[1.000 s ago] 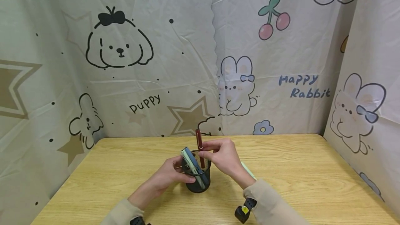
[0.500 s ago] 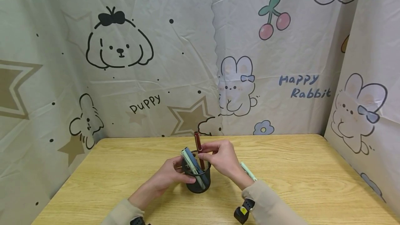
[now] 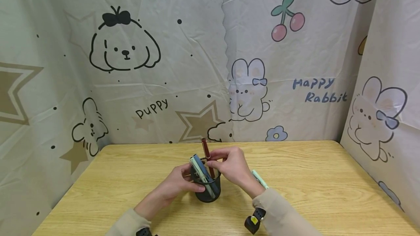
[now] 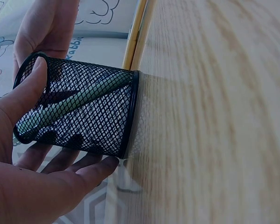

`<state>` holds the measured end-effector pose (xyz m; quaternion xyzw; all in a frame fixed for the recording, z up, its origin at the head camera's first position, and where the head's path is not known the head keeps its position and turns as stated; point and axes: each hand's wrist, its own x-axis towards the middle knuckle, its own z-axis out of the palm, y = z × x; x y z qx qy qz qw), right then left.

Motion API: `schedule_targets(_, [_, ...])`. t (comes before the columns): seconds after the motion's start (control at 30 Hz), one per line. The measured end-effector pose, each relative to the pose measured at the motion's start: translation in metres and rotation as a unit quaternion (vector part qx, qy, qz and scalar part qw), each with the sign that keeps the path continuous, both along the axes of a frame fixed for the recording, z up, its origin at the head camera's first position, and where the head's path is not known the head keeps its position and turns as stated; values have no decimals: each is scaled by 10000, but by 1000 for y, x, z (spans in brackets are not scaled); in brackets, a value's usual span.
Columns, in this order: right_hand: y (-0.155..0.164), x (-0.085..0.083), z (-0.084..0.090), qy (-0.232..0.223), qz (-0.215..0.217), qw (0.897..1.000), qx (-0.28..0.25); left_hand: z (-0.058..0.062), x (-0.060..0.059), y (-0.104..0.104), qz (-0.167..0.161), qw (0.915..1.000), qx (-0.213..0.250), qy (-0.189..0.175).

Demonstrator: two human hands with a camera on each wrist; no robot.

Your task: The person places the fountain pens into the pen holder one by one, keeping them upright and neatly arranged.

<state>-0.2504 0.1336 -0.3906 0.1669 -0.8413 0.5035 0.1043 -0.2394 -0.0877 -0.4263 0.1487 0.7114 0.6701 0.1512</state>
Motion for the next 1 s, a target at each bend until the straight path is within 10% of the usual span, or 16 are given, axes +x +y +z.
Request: schedule_targets(1.0, [66,6,-3,-20,-160,9986,495,-3,-2,0,64,9999,84,71])
